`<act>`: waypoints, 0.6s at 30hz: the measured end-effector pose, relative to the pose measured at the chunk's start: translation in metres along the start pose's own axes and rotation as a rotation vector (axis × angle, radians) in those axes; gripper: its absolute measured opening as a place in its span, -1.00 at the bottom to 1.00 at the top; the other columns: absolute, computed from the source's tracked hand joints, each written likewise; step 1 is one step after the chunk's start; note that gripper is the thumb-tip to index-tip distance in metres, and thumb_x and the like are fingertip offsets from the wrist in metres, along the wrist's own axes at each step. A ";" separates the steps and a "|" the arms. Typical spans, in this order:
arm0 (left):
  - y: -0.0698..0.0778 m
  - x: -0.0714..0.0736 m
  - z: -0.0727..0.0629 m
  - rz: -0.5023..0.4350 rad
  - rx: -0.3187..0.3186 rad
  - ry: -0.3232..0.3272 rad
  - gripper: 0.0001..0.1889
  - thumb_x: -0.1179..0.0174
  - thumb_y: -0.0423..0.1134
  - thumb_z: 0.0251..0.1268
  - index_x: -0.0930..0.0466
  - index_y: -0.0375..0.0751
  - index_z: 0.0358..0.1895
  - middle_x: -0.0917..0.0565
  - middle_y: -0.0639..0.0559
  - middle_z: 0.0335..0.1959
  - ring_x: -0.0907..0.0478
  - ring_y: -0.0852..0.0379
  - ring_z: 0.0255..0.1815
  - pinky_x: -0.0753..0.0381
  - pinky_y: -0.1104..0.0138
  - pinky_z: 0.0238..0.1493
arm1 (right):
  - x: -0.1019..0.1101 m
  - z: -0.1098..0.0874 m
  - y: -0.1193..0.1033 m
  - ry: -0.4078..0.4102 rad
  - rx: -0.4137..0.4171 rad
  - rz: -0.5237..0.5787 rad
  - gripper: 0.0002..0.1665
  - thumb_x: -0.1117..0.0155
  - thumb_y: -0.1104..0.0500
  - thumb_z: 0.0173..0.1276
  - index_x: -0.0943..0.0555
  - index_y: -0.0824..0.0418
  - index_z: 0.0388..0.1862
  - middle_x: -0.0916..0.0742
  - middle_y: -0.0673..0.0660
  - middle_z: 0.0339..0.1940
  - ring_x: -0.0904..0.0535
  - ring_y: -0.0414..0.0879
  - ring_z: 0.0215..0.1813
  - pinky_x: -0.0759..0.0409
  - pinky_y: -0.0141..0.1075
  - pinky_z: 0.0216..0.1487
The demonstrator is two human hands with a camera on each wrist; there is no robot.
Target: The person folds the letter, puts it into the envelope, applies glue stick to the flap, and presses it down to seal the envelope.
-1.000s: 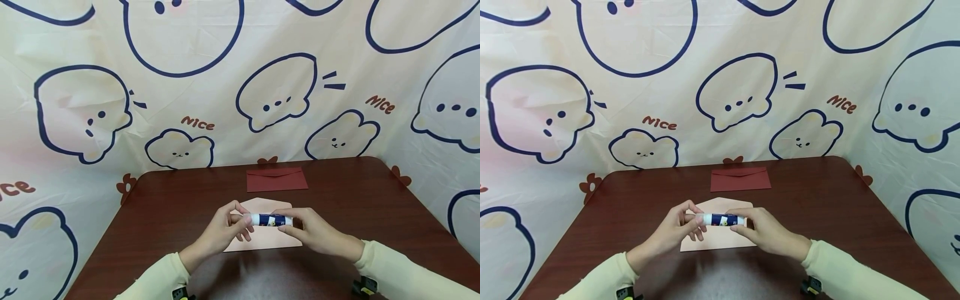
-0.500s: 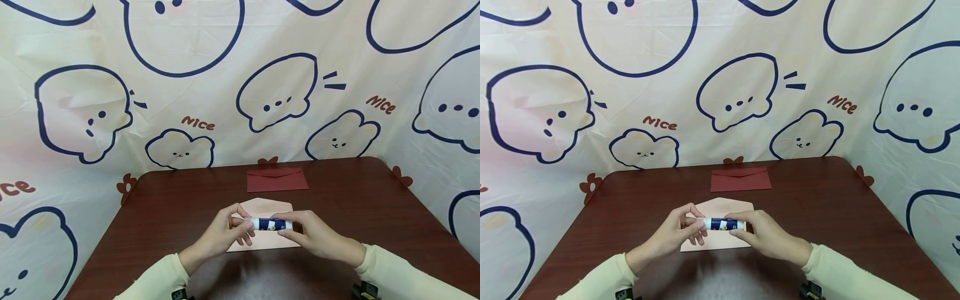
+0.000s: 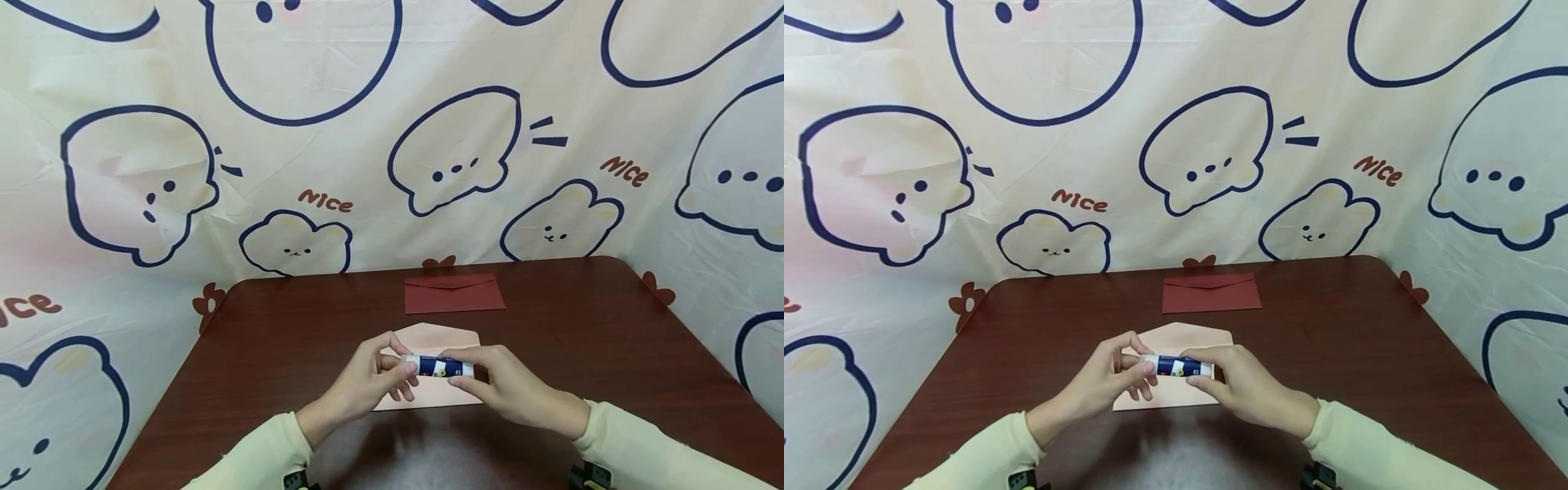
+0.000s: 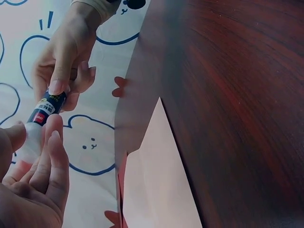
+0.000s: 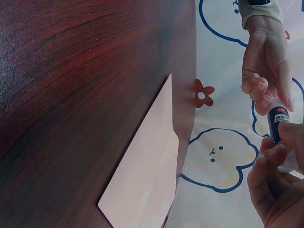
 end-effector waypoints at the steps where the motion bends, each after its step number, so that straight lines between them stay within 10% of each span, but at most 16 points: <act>1: 0.000 0.000 0.000 0.001 -0.002 0.000 -0.78 -0.16 -0.36 0.47 -0.35 -0.46 -0.08 -0.70 -0.54 -0.32 -0.72 0.18 -0.53 -0.68 0.38 -0.43 | 0.000 0.000 0.000 0.002 0.004 0.000 -0.69 -0.33 0.11 0.44 -0.69 0.06 0.13 -0.69 -0.09 -0.34 -0.45 -0.38 -0.44 -0.51 -0.44 -0.48; 18: 0.000 -0.005 0.002 -0.026 0.034 0.017 -0.79 -0.17 -0.39 0.45 -0.36 -0.46 -0.09 -0.68 -0.55 -0.37 -0.61 0.27 -0.67 -0.55 0.47 -0.55 | 0.000 -0.003 0.003 0.060 0.045 0.046 -0.78 -0.35 0.20 0.41 -0.70 0.06 0.01 -0.67 -0.05 -0.40 -0.37 -0.42 -0.53 -0.44 -0.46 -0.57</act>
Point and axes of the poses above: each hand's wrist, its own z-axis towards the middle knuckle, its own x-axis out of the back of the hand, y = z × x, the point moved 8 cm from there along z, towards the middle knuckle
